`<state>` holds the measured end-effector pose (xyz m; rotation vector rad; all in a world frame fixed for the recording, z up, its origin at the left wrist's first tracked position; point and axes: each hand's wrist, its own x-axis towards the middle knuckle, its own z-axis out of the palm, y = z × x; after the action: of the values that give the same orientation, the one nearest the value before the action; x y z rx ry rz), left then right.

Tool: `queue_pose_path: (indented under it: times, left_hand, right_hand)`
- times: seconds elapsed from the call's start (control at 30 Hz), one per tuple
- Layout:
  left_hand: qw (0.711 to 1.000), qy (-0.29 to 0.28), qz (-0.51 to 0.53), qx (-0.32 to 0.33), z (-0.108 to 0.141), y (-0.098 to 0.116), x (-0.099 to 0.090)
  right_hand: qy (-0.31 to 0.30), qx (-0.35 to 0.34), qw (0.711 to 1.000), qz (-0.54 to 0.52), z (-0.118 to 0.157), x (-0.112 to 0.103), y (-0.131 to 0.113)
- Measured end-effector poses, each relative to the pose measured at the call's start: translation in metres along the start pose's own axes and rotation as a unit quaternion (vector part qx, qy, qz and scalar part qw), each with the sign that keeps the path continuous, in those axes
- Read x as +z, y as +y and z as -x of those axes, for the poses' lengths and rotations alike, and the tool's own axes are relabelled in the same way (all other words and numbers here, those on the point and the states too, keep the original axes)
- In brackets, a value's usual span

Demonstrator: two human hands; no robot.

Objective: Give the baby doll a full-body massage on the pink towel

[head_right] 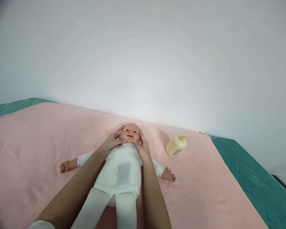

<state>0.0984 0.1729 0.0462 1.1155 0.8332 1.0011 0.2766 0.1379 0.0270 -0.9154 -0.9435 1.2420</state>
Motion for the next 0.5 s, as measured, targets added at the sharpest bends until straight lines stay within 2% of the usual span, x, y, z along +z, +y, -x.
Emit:
queue_pose_path:
  times: [0.13,0.33,0.5]
  left_hand:
    - [0.999,-0.007,0.046,-0.005,0.0005,0.0002,-0.0030]
    - [0.993,-0.030,0.114,-0.012,0.0018,0.0020,-0.0036]
    - [0.989,-0.059,0.131,-0.012,0.0020,0.0014,-0.0048]
  right_hand:
    - [-0.001,0.023,0.997,-0.070,-0.0015,-0.0008,0.0028]
    - [-0.005,0.034,0.993,-0.109,-0.0040,-0.0043,0.0045]
    - [-0.018,0.034,0.991,-0.131,-0.0029,-0.0047,0.0040]
